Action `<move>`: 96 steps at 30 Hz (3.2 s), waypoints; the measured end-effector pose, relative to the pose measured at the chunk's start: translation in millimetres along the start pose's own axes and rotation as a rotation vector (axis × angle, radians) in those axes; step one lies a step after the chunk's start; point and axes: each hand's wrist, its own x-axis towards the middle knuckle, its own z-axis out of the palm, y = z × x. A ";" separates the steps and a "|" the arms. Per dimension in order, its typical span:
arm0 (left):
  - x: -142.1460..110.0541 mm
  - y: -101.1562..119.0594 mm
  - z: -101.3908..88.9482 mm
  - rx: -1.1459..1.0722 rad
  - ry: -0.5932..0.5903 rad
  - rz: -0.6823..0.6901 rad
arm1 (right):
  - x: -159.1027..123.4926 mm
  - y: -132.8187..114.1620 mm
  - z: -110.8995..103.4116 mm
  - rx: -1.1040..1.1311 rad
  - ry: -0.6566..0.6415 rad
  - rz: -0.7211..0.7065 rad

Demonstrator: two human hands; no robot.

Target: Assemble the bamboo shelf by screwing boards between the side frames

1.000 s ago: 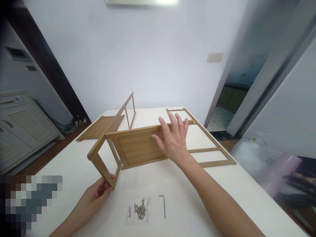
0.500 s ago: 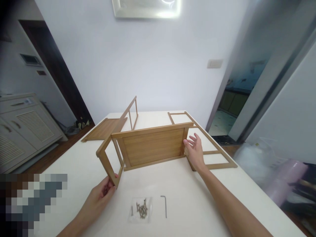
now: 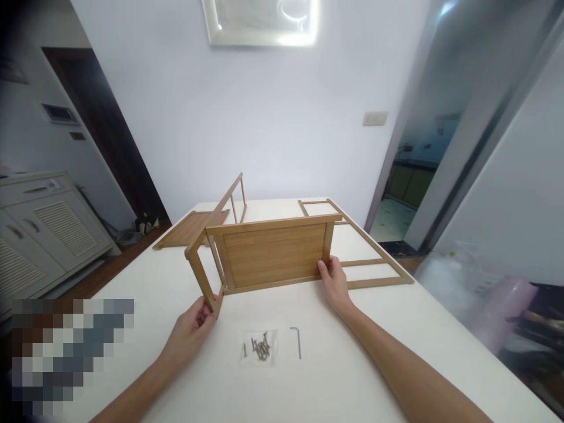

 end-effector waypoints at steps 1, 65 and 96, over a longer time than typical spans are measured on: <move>-0.1 0.2 -0.9 0.010 0.014 -0.002 | -2.3 1.1 1.1 -0.016 0.010 -0.005; 72.8 -38.6 -31.8 0.075 0.202 -0.008 | -7.2 -8.3 1.3 -0.207 0.059 -0.022; 70.4 -29.8 -26.1 0.419 0.108 0.036 | -8.5 -9.3 1.3 -0.229 0.063 -0.017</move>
